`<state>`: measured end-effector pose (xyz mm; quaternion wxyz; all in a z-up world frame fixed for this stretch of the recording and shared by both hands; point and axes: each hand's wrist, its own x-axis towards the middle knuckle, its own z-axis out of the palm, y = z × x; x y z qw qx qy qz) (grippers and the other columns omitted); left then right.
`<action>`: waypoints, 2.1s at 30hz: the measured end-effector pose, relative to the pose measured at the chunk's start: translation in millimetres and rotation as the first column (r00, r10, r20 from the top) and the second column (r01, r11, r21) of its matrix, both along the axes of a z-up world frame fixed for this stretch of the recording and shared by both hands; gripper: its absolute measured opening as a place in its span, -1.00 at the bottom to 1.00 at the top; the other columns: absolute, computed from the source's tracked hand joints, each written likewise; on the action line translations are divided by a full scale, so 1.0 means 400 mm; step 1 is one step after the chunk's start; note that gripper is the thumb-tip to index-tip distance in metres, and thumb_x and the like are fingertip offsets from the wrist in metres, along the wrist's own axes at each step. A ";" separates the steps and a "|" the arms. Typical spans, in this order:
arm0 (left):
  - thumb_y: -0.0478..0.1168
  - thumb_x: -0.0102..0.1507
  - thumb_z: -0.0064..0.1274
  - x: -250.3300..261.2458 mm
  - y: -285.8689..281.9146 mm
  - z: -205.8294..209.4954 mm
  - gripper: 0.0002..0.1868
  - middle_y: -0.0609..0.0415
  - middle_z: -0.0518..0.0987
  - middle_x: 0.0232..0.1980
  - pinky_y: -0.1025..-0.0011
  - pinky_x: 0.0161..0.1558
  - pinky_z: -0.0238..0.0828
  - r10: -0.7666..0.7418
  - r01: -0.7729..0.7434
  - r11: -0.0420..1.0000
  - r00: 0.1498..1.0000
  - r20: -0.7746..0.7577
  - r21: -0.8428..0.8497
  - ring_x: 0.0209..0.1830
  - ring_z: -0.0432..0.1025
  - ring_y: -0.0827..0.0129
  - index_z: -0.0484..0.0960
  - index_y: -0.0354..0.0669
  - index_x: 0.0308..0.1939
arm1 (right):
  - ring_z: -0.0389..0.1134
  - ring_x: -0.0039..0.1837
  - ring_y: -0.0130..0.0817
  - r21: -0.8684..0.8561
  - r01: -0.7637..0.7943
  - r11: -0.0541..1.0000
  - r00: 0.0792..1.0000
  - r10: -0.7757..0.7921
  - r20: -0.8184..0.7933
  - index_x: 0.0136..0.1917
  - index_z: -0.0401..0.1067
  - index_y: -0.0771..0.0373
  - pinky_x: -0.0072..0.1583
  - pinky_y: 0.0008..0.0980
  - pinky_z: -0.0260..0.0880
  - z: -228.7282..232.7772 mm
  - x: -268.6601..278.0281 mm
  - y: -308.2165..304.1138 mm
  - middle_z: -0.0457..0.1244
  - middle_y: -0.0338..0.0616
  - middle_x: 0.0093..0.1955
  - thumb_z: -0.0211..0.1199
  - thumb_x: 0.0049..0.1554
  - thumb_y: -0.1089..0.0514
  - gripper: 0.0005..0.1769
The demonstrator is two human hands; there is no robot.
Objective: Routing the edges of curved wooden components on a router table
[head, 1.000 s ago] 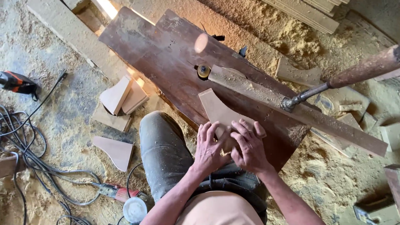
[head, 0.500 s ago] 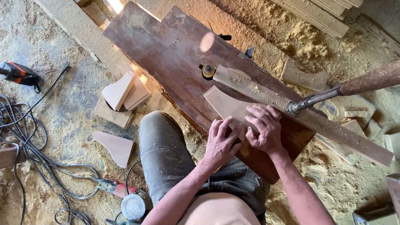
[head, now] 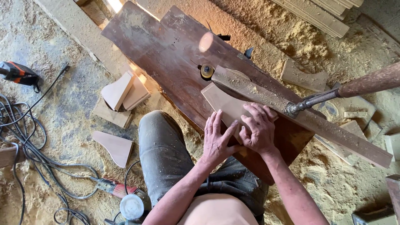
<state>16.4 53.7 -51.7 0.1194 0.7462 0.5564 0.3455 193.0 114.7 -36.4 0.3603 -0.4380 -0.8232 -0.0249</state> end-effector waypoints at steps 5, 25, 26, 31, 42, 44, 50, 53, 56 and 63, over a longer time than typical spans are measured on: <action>0.28 -0.19 0.44 -0.002 0.004 -0.015 0.05 -0.37 0.09 0.59 -0.16 0.51 -0.08 -0.003 0.003 1.000 1.000 -0.009 -0.012 0.58 0.03 -0.30 0.49 0.21 0.37 | 0.30 0.43 0.04 0.007 0.048 0.999 0.996 -0.049 0.069 0.05 0.46 0.11 0.48 -0.02 0.06 -0.006 -0.004 0.003 0.29 0.03 0.42 0.14 -0.02 0.00 -0.63; 0.22 -0.18 0.47 -0.014 0.014 -0.043 0.09 -0.37 0.00 0.64 -0.08 0.55 -0.15 -0.053 0.052 0.998 0.998 -0.017 -0.034 0.65 -0.07 -0.24 0.43 0.22 0.43 | 0.21 0.52 0.02 -0.037 0.129 0.991 0.976 -0.120 0.179 0.11 0.36 0.10 0.52 -0.03 -0.05 0.002 -0.022 -0.013 0.22 0.08 0.52 0.16 -0.01 -0.21 -0.49; 0.19 -0.22 0.50 -0.013 0.015 -0.040 0.12 -0.38 0.00 0.64 -0.09 0.55 -0.14 -0.051 0.050 0.998 0.998 -0.020 -0.034 0.65 -0.06 -0.25 0.43 0.22 0.42 | 0.21 0.51 0.02 -0.040 0.122 0.992 0.978 -0.113 0.178 0.11 0.36 0.11 0.50 -0.01 -0.02 0.009 -0.023 -0.015 0.21 0.09 0.52 0.19 -0.05 -0.23 -0.44; 0.19 -0.20 0.49 -0.014 0.014 -0.056 0.09 -0.38 0.00 0.64 -0.08 0.55 -0.14 -0.051 0.050 0.998 0.999 -0.021 -0.030 0.65 -0.07 -0.24 0.44 0.21 0.41 | 0.13 0.55 0.07 -0.113 0.094 0.989 0.978 -0.071 0.195 0.17 0.31 0.13 0.50 0.06 -0.05 0.007 -0.017 -0.018 0.14 0.14 0.58 0.21 -0.15 -0.64 -0.06; 0.16 -0.20 0.49 -0.023 0.017 -0.056 0.14 -0.40 0.08 0.60 -0.04 0.53 -0.04 0.024 -0.025 0.999 0.999 0.039 0.026 0.59 0.08 -0.21 0.41 0.13 0.45 | 0.12 0.54 -0.01 -0.127 0.117 0.985 0.980 -0.094 0.176 0.19 0.29 0.02 0.47 0.11 -0.09 -0.001 -0.033 -0.009 0.14 0.02 0.55 0.36 -0.30 -0.41 -0.12; 0.14 -0.19 0.48 -0.022 0.020 -0.036 0.14 -0.46 0.05 0.60 -0.06 0.53 -0.05 0.051 -0.051 0.998 0.998 0.033 0.026 0.58 0.09 -0.22 0.39 0.10 0.46 | 0.12 0.54 0.00 -0.132 0.113 0.985 0.981 -0.090 0.171 0.19 0.29 0.02 0.46 0.16 -0.10 0.005 -0.039 -0.011 0.14 0.02 0.55 0.38 -0.32 -0.41 -0.11; 0.11 -0.17 0.43 -0.030 0.028 -0.002 0.13 -0.57 0.03 0.57 -0.10 0.52 -0.06 0.075 -0.076 0.997 0.997 0.009 0.024 0.56 0.13 -0.22 0.36 0.02 0.48 | 0.10 0.56 0.04 -0.123 0.115 0.986 0.981 -0.093 0.168 0.20 0.30 0.02 0.45 0.25 -0.11 -0.008 -0.045 -0.008 0.14 0.02 0.56 0.40 -0.34 -0.41 -0.08; 0.07 -0.16 0.42 -0.032 0.027 0.006 0.12 -0.60 0.02 0.57 -0.12 0.51 -0.06 0.071 -0.071 0.997 0.997 0.015 0.019 0.55 0.14 -0.23 0.35 0.00 0.48 | 0.10 0.57 0.06 -0.125 0.114 0.986 0.982 -0.092 0.167 0.20 0.30 0.03 0.48 0.29 -0.16 -0.004 -0.045 -0.008 0.14 0.04 0.56 0.40 -0.31 -0.43 -0.09; 0.13 -0.23 0.45 -0.033 0.031 -0.009 0.21 -0.63 -0.02 0.57 -0.13 0.52 -0.08 0.067 -0.067 0.998 0.998 0.010 -0.001 0.57 0.11 -0.24 0.33 0.03 0.49 | 0.12 0.57 0.07 -0.125 0.111 0.986 0.982 -0.090 0.167 0.19 0.30 0.03 0.51 0.31 -0.22 -0.004 -0.045 -0.005 0.15 0.05 0.56 0.39 -0.29 -0.45 -0.10; 0.40 -0.21 0.38 -0.040 0.029 -0.030 0.25 -0.62 -0.03 0.57 -0.12 0.54 -0.14 0.068 -0.069 0.997 0.997 -0.033 -0.037 0.62 0.03 -0.22 0.32 0.08 0.50 | 0.17 0.55 0.06 -0.122 0.111 0.986 0.981 -0.089 0.172 0.20 0.31 0.03 0.52 0.28 -0.19 -0.015 -0.043 -0.008 0.15 0.04 0.56 0.38 -0.27 -0.50 -0.08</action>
